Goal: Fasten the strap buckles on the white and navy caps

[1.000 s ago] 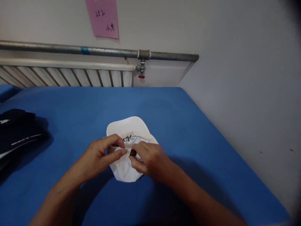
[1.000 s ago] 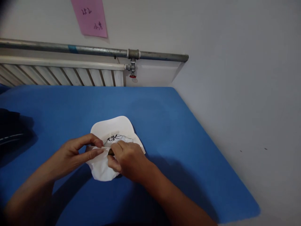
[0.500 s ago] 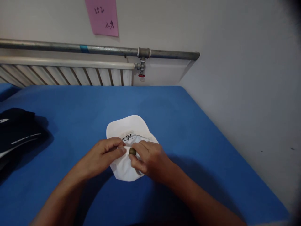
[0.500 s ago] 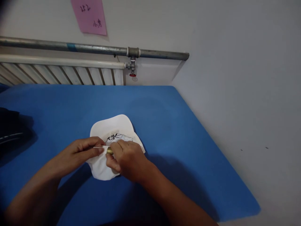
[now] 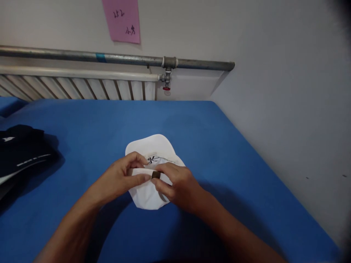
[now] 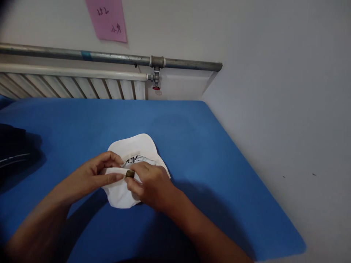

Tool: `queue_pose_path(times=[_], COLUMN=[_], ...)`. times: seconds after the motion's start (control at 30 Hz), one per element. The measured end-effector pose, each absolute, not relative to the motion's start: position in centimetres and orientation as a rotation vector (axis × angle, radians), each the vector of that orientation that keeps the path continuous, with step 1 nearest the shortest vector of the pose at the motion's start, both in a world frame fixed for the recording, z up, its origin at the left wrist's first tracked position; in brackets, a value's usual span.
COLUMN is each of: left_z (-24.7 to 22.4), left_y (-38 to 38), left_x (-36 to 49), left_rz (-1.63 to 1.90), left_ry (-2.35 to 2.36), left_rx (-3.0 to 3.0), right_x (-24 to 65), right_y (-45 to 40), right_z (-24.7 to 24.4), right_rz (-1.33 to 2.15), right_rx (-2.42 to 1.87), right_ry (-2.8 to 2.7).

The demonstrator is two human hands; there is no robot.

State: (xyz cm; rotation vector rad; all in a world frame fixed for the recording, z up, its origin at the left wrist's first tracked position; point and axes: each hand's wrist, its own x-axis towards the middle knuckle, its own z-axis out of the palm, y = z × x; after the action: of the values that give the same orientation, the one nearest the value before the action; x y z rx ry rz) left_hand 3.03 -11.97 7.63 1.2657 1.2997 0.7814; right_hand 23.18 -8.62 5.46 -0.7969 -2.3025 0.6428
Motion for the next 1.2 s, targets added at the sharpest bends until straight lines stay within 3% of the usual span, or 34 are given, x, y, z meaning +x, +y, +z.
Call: queue_pose_path(times=[0.37, 0.67, 0.93, 1.2], left_z=[8.3, 8.1, 7.7, 7.9], left_y=[-12.2, -12.2, -11.9, -12.9], left_x=[2.7, 2.3, 0.1, -0.7], left_rz=[0.613, 0.596, 0.777, 1.038], left_ry=[1.241, 1.201, 1.167, 1.089], left_rx=[1.55, 1.578, 1.332, 1.243], right_x=[23.8, 23.9, 26.4, 28.1], right_y=[-8.4, -8.4, -6.9, -6.2], right_z=[6.5, 6.6, 8.3, 8.7], right_rz=[1.217, 1.202, 1.402, 1.753], right_rx=[-0.829, -0.766, -0.808, -0.71], right_ry=[-2.187, -2.225, -2.231, -1.732])
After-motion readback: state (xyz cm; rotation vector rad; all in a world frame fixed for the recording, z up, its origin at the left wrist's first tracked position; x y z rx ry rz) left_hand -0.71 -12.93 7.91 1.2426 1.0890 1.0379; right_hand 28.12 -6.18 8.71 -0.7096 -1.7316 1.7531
